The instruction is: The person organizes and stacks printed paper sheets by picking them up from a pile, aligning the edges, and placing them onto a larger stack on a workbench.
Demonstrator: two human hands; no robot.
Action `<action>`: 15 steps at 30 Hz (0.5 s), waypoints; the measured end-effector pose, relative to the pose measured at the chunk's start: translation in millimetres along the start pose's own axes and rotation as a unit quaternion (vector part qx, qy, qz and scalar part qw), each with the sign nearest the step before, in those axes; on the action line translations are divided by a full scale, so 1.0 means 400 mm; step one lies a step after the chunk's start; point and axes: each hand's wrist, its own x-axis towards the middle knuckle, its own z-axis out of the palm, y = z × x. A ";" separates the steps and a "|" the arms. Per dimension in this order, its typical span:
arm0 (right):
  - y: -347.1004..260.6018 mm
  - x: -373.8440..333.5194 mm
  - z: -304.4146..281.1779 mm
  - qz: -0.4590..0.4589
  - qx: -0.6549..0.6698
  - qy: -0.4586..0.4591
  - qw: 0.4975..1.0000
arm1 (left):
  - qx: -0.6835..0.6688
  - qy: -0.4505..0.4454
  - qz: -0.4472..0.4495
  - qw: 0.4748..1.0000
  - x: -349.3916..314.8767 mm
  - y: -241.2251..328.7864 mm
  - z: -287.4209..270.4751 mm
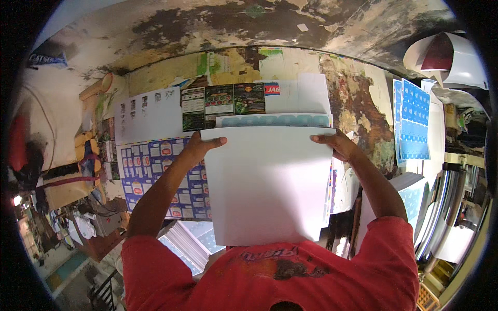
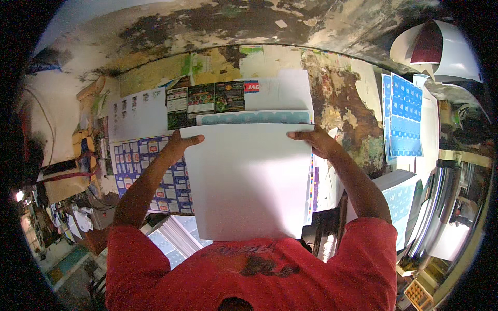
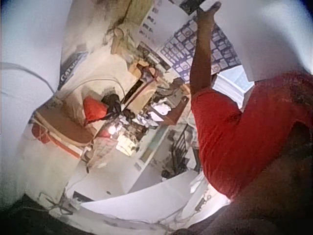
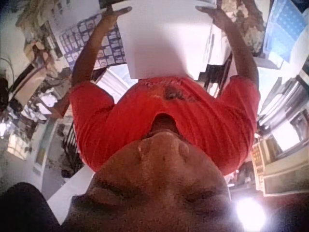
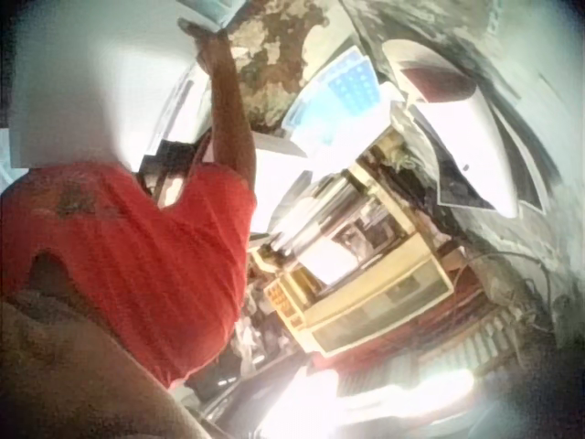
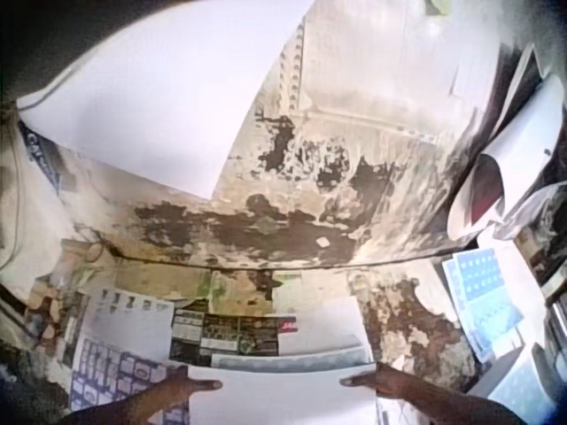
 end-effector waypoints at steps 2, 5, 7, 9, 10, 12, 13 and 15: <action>-0.001 0.005 0.006 -0.030 -0.061 0.017 0.998 | 0.014 0.008 0.048 0.999 -0.026 0.046 0.022; -0.055 -0.052 0.102 -0.018 -0.143 0.072 0.987 | 0.044 0.041 0.089 0.994 -0.061 0.052 0.066; -0.037 -0.069 0.120 -0.114 -0.342 0.052 0.931 | 0.050 0.064 0.119 0.990 -0.114 0.102 0.108; -0.030 -0.102 0.192 -0.138 -0.372 0.089 0.914 | 0.131 0.094 0.202 0.966 -0.147 0.095 0.149; -0.017 -0.110 0.218 -0.153 -0.404 0.105 0.896 | 0.169 0.104 0.243 0.950 -0.158 0.086 0.162; 0.003 -0.109 0.243 -0.164 -0.494 0.106 0.847 | 0.246 0.085 0.251 0.932 -0.158 0.078 0.165; 0.009 -0.106 0.244 -0.169 -0.520 0.106 0.831 | 0.283 0.074 0.255 0.922 -0.154 0.070 0.167; 0.021 -0.095 0.239 -0.188 -0.572 0.102 0.792 | 0.283 0.079 0.277 0.915 -0.150 0.042 0.172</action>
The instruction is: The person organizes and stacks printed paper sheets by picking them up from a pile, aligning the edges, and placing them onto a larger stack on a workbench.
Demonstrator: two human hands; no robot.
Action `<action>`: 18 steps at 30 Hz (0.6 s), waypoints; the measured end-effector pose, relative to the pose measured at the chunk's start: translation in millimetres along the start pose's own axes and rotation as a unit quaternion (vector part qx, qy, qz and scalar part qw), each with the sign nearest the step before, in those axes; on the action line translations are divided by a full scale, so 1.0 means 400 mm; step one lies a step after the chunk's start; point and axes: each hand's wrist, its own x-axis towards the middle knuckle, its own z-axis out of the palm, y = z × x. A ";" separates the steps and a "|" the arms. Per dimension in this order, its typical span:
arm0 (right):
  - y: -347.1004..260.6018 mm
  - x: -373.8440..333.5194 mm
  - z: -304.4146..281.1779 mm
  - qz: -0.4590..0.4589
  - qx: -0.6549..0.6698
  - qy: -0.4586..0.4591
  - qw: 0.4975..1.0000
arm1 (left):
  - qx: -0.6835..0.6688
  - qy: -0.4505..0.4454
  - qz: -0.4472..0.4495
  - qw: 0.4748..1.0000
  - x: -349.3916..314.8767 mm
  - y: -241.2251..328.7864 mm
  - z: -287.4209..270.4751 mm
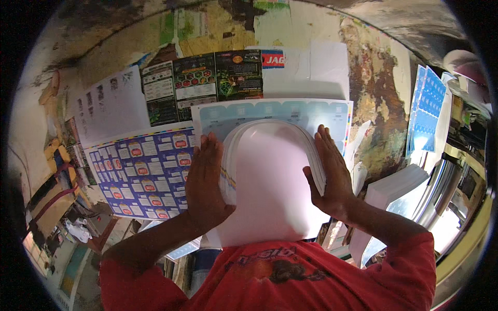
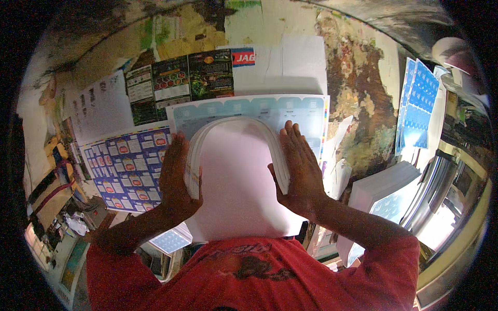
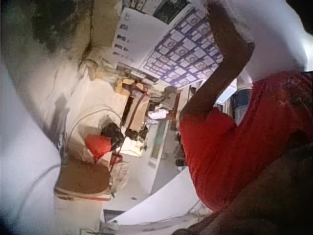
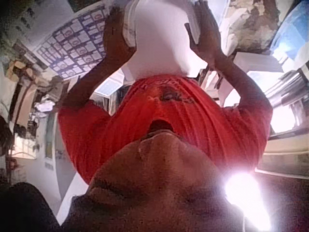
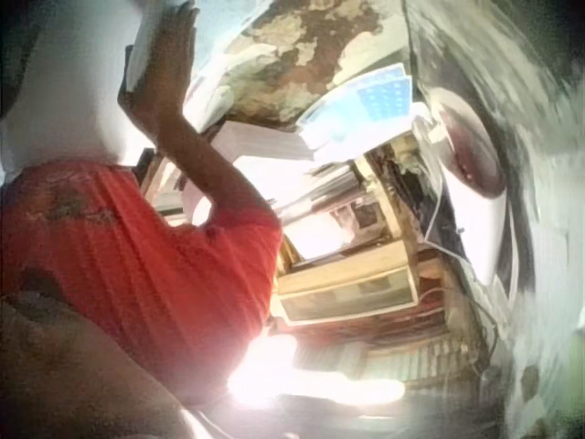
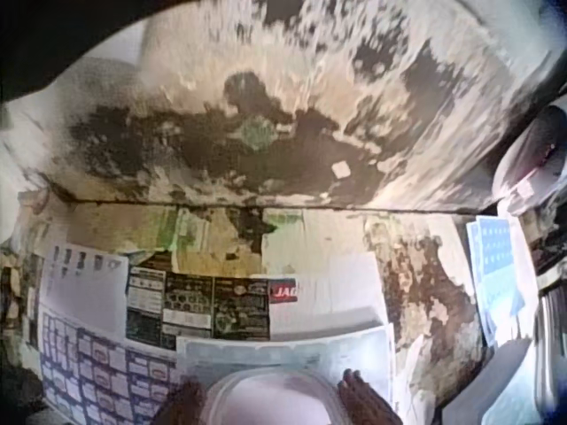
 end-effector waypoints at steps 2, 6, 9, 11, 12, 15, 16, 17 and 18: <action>0.028 -0.001 0.019 -0.020 -0.003 0.011 1.000 | 0.001 0.016 0.016 1.000 0.002 -0.019 0.017; 0.064 0.013 0.035 -0.041 -0.034 0.065 0.997 | 0.026 0.032 0.021 0.999 0.025 -0.064 0.027; 0.084 0.028 0.054 -0.093 -0.019 0.110 0.989 | 0.018 0.079 0.004 0.997 0.027 -0.092 0.039; 0.145 0.027 0.076 -0.104 0.028 0.109 0.988 | -0.012 0.116 -0.012 0.993 -0.007 -0.130 0.037; 0.150 0.041 0.086 -0.071 0.043 0.146 0.986 | -0.006 0.186 0.011 0.982 0.008 -0.149 0.048; 0.246 0.063 0.026 0.014 0.313 0.032 0.949 | -0.045 0.189 0.000 0.981 0.024 -0.233 0.072; 0.261 0.092 0.040 0.124 0.364 0.027 0.923 | -0.129 0.090 -0.167 0.973 0.045 -0.239 0.030; 0.418 0.111 0.071 0.032 0.225 0.081 0.971 | -0.060 0.125 -0.149 0.979 0.078 -0.231 0.027; 0.581 0.128 0.100 -0.037 0.067 0.161 0.984 | 0.003 0.148 -0.125 0.981 0.087 -0.219 0.053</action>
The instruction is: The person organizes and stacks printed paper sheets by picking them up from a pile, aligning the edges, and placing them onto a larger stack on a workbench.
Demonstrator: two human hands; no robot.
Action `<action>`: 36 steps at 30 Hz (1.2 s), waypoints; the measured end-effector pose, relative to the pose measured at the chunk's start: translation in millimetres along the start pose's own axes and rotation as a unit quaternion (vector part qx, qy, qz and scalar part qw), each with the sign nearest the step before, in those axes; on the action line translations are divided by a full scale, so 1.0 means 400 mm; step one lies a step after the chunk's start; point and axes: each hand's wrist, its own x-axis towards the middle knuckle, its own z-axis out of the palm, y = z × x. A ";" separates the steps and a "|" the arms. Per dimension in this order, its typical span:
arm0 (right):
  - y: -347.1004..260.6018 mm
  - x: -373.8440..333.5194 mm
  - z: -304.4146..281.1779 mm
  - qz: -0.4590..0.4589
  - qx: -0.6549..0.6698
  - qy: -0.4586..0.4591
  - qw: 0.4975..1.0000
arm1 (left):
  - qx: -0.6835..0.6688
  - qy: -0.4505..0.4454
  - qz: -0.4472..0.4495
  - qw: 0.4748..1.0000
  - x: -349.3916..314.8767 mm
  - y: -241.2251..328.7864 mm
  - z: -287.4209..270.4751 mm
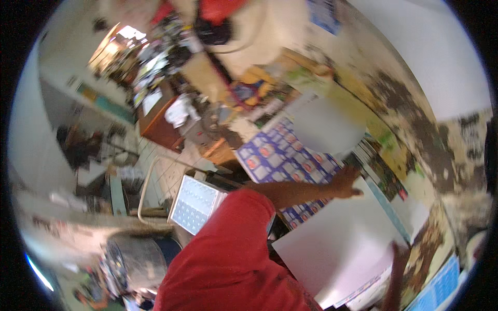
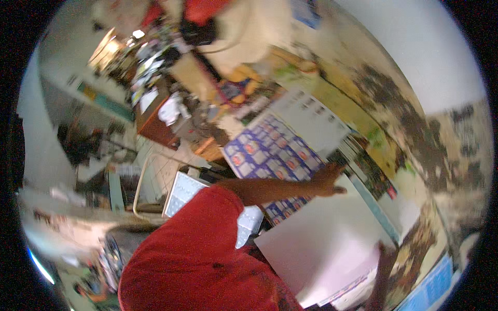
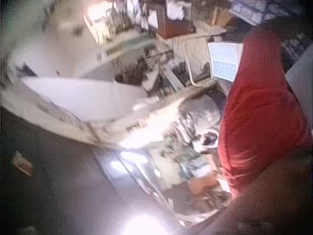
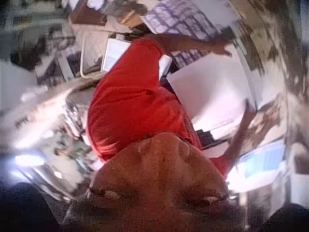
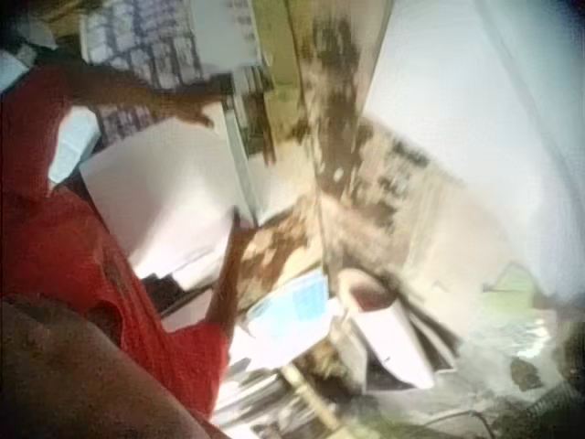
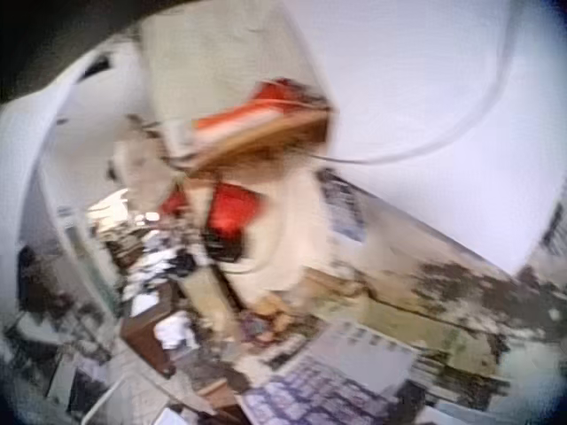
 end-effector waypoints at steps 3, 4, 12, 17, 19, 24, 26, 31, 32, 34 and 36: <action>-0.329 -0.214 -0.044 -0.075 -0.205 0.171 0.961 | 0.084 0.148 0.153 0.974 -0.309 0.061 -0.029; -0.362 -0.283 -0.039 -0.102 -0.176 0.167 0.965 | 0.042 -0.073 0.133 0.987 -0.421 0.120 -0.095; -0.618 -0.758 0.154 -0.269 -0.135 -0.071 0.951 | 0.165 0.090 0.465 0.865 -0.864 -0.004 0.135; -0.572 -0.832 0.226 -0.302 -0.300 -0.007 0.905 | 0.186 0.048 0.477 0.857 -0.832 0.010 0.104; -0.529 -0.815 0.260 -0.317 -0.281 0.060 0.904 | 0.198 0.053 0.493 0.846 -0.821 0.033 0.048; -0.626 -0.848 0.232 -0.235 -0.266 0.071 0.932 | 0.210 0.067 0.512 0.830 -0.807 0.039 0.030; -0.679 -0.844 0.208 -0.257 -0.268 0.075 0.925 | 0.214 0.068 0.484 0.846 -0.832 0.064 -0.025; -0.612 -0.789 0.155 -0.161 -0.298 0.143 0.930 | 0.171 0.141 0.438 0.871 -0.792 0.189 -0.136; -0.620 -0.778 0.139 -0.158 -0.293 0.160 0.929 | 0.170 0.150 0.416 0.881 -0.784 0.210 -0.159; -0.674 -0.740 0.081 -0.220 -0.272 0.182 0.919 | 0.161 0.163 0.412 0.882 -0.757 0.244 -0.193; -0.745 -0.715 0.010 -0.244 -0.272 0.169 0.915 | 0.147 0.147 0.417 0.885 -0.692 0.255 -0.206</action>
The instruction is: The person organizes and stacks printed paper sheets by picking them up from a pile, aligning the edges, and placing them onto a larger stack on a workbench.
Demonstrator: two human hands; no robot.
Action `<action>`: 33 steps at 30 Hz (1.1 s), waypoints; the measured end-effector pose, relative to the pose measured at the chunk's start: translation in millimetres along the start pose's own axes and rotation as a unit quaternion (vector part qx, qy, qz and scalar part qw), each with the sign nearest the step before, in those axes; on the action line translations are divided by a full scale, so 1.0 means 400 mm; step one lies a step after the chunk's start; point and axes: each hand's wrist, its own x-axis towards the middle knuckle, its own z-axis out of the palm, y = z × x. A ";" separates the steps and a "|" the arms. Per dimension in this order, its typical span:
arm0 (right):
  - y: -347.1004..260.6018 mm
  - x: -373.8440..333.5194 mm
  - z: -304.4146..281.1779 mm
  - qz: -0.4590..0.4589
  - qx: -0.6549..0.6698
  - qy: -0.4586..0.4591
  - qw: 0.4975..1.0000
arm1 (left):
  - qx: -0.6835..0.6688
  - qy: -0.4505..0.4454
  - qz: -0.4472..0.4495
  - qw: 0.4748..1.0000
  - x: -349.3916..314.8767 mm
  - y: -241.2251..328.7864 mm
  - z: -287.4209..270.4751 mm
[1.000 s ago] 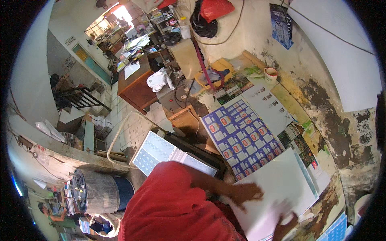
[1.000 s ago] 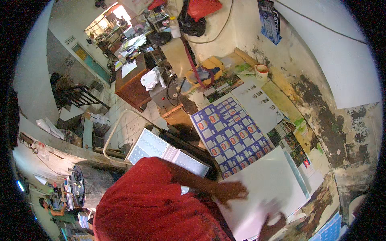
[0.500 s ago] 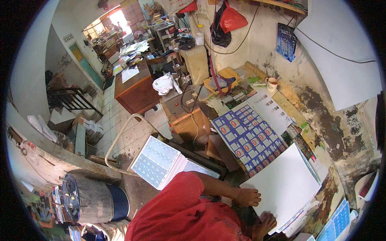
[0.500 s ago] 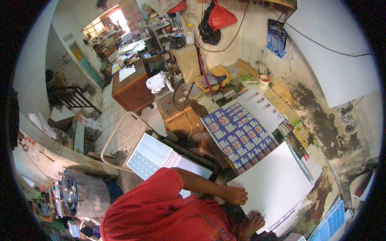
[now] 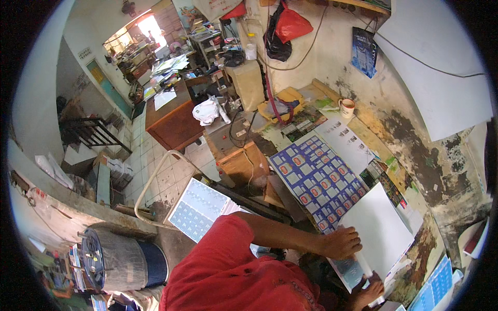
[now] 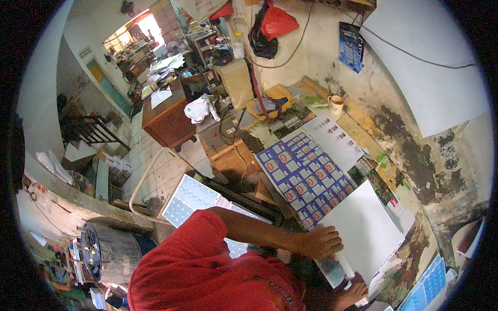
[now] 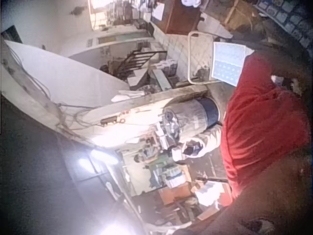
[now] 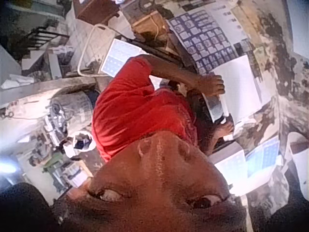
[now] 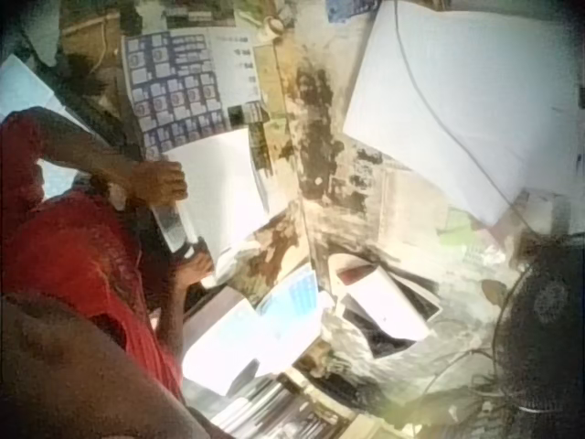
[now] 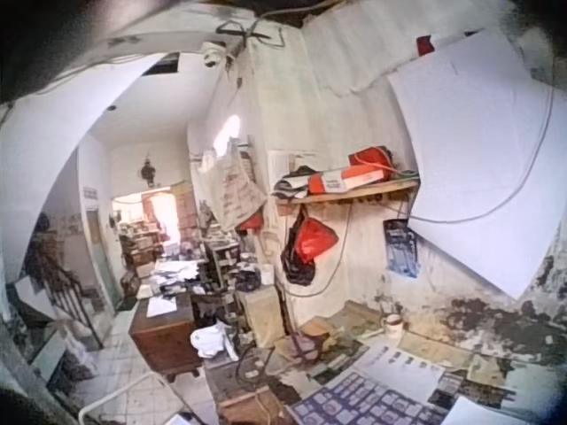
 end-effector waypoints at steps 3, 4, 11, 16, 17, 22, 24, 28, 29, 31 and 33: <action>0.064 0.114 0.027 -0.023 -0.016 -0.024 0.999 | -0.013 -0.074 -0.032 0.997 0.058 -0.065 0.019; 0.086 0.155 0.029 -0.025 -0.020 -0.051 0.998 | -0.032 -0.106 -0.050 0.993 0.091 -0.097 0.030; 0.268 0.386 0.218 0.113 -0.045 -0.323 0.938 | -0.113 -0.299 -0.166 0.933 0.280 -0.303 0.216; 0.247 0.480 0.268 0.122 0.035 -0.381 0.916 | -0.063 -0.320 -0.223 0.919 0.285 -0.327 0.233; 0.237 0.461 0.266 0.122 0.022 -0.402 0.907 | -0.057 -0.331 -0.221 0.916 0.266 -0.310 0.234; 0.164 0.295 0.221 0.099 0.062 -0.330 0.937 | -0.105 -0.327 -0.168 0.924 0.152 -0.235 0.214; 0.138 0.253 0.204 0.069 0.054 -0.320 0.943 | -0.099 -0.298 -0.148 0.938 0.103 -0.195 0.198; 0.110 0.183 0.189 0.055 0.092 -0.288 0.951 | -0.118 -0.328 -0.149 0.925 0.049 -0.148 0.180; 0.109 0.176 0.192 0.060 0.102 -0.295 0.948 | -0.124 -0.333 -0.149 0.923 0.049 -0.149 0.184; 0.113 0.168 0.198 0.070 0.122 -0.311 0.940 | -0.143 -0.371 -0.154 0.904 0.050 -0.149 0.184; 0.134 0.194 0.216 0.075 0.138 -0.316 0.936 | -0.148 -0.396 -0.164 0.891 0.081 -0.170 0.201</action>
